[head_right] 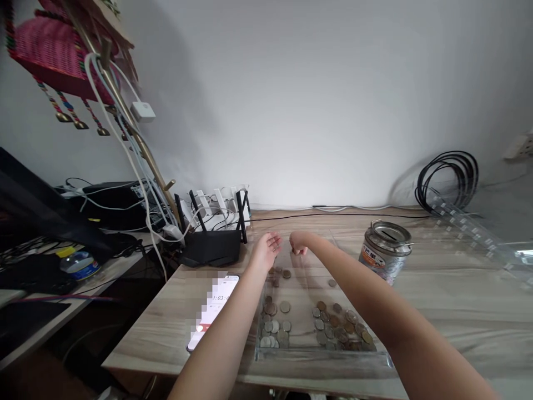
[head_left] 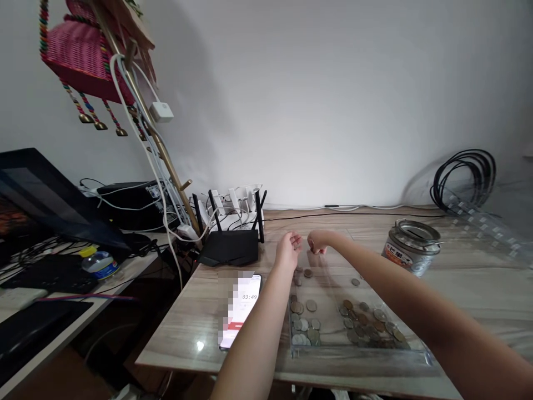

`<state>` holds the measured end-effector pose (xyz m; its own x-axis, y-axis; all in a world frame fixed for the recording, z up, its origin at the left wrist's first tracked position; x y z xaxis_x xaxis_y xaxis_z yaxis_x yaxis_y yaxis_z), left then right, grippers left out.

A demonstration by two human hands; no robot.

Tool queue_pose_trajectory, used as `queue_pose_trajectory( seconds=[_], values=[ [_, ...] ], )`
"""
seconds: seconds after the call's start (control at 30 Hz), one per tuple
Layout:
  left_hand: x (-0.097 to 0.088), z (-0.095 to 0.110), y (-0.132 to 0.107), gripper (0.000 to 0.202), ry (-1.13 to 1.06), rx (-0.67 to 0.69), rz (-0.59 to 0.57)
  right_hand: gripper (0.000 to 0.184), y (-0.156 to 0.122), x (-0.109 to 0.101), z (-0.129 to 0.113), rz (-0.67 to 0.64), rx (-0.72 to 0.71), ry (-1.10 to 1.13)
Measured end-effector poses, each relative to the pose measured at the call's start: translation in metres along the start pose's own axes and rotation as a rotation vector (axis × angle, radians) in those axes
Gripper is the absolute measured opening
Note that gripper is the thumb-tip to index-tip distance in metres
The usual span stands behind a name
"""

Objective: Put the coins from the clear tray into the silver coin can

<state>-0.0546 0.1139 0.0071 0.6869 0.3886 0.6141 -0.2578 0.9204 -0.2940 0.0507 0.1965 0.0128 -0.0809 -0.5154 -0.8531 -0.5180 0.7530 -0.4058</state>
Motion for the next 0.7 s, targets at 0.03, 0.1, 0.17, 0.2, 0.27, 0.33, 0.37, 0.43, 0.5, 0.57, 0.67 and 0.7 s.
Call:
queue_pose_trajectory(
  seconds=[0.03,0.1,0.17,0.2,0.27,0.33,0.37,0.43,0.5,0.57,0.67,0.7],
  values=[
    [-0.001,-0.001,0.0,0.019,-0.064,-0.077,0.013,0.015,-0.004,-0.004,-0.003,0.036,-0.025,0.022],
    [-0.002,-0.005,-0.001,0.028,-0.145,-0.233,-0.005,0.014,-0.012,-0.014,-0.009,0.113,-0.092,0.081],
    [-0.002,-0.007,0.0,0.033,-0.214,-0.311,-0.055,0.019,-0.018,-0.025,-0.018,0.164,-0.195,0.142],
    [-0.001,-0.006,0.0,0.032,-0.259,-0.295,-0.065,0.022,-0.02,-0.03,-0.022,0.216,-0.238,0.158],
    [-0.002,-0.001,0.002,0.027,-0.359,-0.182,-0.026,0.025,-0.02,-0.037,-0.027,0.38,-0.261,0.155],
    [-0.005,0.009,0.003,0.025,-0.431,-0.063,0.04,0.026,-0.015,-0.035,-0.03,0.532,-0.203,0.12],
    [-0.007,0.014,0.004,0.025,-0.442,-0.033,0.061,0.027,-0.011,-0.03,-0.03,0.564,-0.171,0.101],
    [-0.012,0.023,0.004,0.026,-0.437,-0.019,0.062,0.025,-0.003,-0.011,-0.032,0.542,-0.153,0.058],
    [-0.017,0.028,0.005,0.027,-0.427,-0.022,0.036,0.022,0.004,0.014,-0.034,0.522,-0.174,0.0],
    [-0.019,0.03,0.004,0.028,-0.419,-0.031,-0.01,0.026,0.008,0.038,-0.037,0.511,-0.226,-0.055],
    [-0.018,0.027,0.003,0.027,-0.423,-0.063,-0.075,0.032,0.002,0.063,-0.038,0.487,-0.338,-0.123],
    [-0.017,0.026,0.002,0.026,-0.431,-0.077,-0.085,0.033,-0.004,0.069,-0.037,0.475,-0.402,-0.153]
  ],
)
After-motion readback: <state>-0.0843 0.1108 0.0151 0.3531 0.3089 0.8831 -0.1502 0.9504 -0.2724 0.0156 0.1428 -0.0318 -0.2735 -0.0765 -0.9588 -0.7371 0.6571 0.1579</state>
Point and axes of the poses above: each hand's wrist, its own y-axis towards the middle knuckle, its own x-axis out of the palm, z = x × y, the point moved 1 cm from there along y, towards the middle knuckle, and after that the axes turned 7 degrees about -y, right-handed, at the moved point
